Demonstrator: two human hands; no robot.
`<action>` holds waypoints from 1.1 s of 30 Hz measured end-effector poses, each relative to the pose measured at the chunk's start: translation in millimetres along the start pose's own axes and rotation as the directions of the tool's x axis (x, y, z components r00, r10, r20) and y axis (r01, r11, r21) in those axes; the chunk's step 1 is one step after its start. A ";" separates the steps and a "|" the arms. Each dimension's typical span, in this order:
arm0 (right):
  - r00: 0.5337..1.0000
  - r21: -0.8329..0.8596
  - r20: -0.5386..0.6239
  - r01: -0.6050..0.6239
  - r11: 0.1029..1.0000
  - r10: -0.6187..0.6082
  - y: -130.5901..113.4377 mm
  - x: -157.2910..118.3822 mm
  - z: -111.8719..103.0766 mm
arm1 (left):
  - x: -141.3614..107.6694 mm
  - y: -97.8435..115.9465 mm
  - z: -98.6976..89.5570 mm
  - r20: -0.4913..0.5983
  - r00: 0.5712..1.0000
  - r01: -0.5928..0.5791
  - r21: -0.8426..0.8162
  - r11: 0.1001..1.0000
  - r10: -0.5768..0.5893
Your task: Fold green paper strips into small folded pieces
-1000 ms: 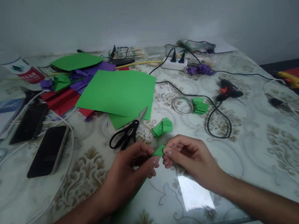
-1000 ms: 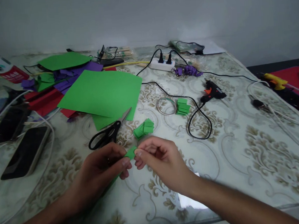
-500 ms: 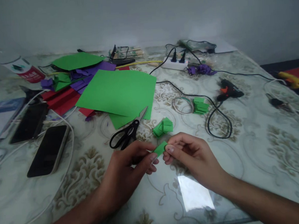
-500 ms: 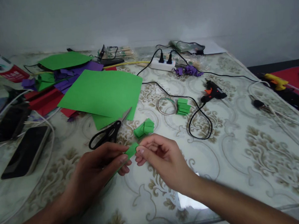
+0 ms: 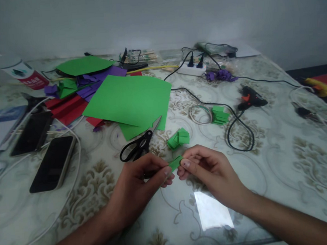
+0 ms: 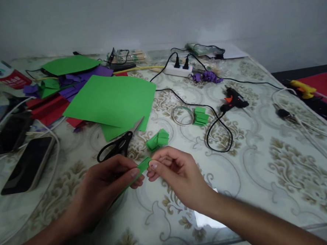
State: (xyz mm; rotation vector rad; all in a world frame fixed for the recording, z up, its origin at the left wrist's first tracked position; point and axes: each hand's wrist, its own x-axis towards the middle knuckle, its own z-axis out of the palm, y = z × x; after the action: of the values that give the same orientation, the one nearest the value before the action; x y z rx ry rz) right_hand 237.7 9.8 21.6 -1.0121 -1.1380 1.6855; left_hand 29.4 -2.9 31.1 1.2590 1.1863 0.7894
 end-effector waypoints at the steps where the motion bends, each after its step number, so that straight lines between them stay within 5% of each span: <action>1: 1.000 0.007 -0.002 -0.011 1.000 0.011 0.2 0.0 0.1 | -0.5 0.0 -0.1 -0.002 1.000 -0.008 0.025 1.000 0.008; 16: 0.999 -0.044 0.046 0.025 0.999 -0.023 7.0 -3.2 0.2 | -3.1 -7.5 2.7 0.010 0.991 -0.134 0.236 0.962 0.135; 29: 1.000 -0.017 0.029 0.000 1.000 0.000 8.0 -4.3 0.2 | -0.5 1.0 3.0 0.113 0.993 0.006 0.058 0.998 -0.013; 33: 1.000 -0.008 0.026 -0.006 1.000 0.006 8.0 -3.6 0.3 | -0.7 -1.0 4.3 0.081 0.997 -0.027 0.107 0.994 0.018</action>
State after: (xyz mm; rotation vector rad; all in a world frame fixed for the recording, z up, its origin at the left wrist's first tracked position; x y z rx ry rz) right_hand 237.0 4.4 14.6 -1.0023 -1.1603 1.7046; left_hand 33.1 -5.0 29.9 1.3826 1.1647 0.6924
